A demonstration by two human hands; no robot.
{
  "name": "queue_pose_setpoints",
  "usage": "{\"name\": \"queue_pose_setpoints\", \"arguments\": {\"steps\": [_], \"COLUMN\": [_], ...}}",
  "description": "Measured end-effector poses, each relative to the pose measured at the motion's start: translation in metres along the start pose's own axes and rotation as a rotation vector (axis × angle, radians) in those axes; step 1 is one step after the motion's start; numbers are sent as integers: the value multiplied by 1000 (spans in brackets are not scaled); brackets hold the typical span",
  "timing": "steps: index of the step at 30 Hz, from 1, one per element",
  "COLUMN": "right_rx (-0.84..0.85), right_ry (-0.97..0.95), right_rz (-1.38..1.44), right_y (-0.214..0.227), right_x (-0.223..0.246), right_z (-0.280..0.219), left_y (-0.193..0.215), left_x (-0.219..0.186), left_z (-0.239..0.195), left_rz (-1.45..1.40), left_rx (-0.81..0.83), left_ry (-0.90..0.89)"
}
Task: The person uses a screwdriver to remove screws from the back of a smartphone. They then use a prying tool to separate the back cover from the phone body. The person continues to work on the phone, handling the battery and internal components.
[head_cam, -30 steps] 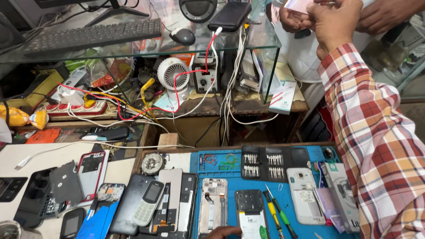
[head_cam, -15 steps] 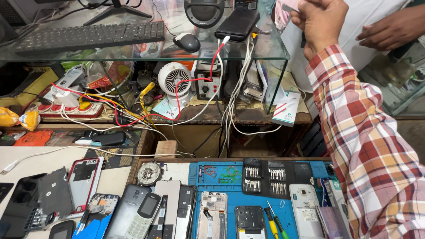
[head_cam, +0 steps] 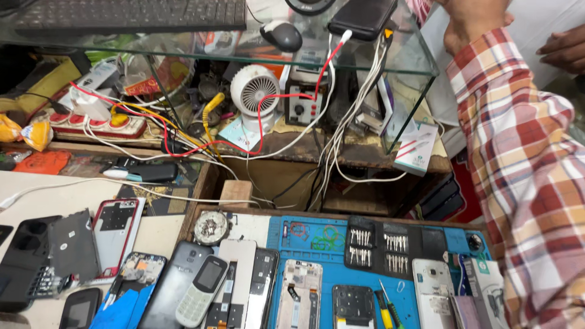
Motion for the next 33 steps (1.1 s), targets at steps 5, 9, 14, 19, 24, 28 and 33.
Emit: {"name": "queue_pose_setpoints", "arguments": {"steps": [5, 9, 14, 19, 24, 28, 33], "right_rx": [268, 477, 596, 609, 627, 600, 514], "right_ry": [-25, 26, 96, 122, 99, -10, -54], "right_rz": [-444, -647, -780, -856, -888, -855, -877], "right_y": [-24, -36, -40, -28, -28, -31, -35], "right_x": [9, 34, 60, 62, 30, 10, 10], "right_z": [-136, -242, -336, -407, -464, -490, -492], "left_y": [-28, -29, -49, -64, -68, -60, -57], "left_x": [-10, -55, -85, -82, -80, -85, -81], "left_z": [-68, -99, -117, -128, -134, -135, -129], "left_rz": [61, 213, 535, 734, 738, 711, 676], "left_rx": [-66, -183, -206, -213, -196, -266, -257], "left_ry": [-116, -404, -584, -684, -672, -705, -667]}}
Point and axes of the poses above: each hand's wrist, its own z-axis towards the middle knuckle, its own y-axis out of the back of the hand, x = y × z, the point moved 10 cm from there along z, towards the middle knuckle, and after that the axes turned 2 degrees about z, right-handed, at the moved point
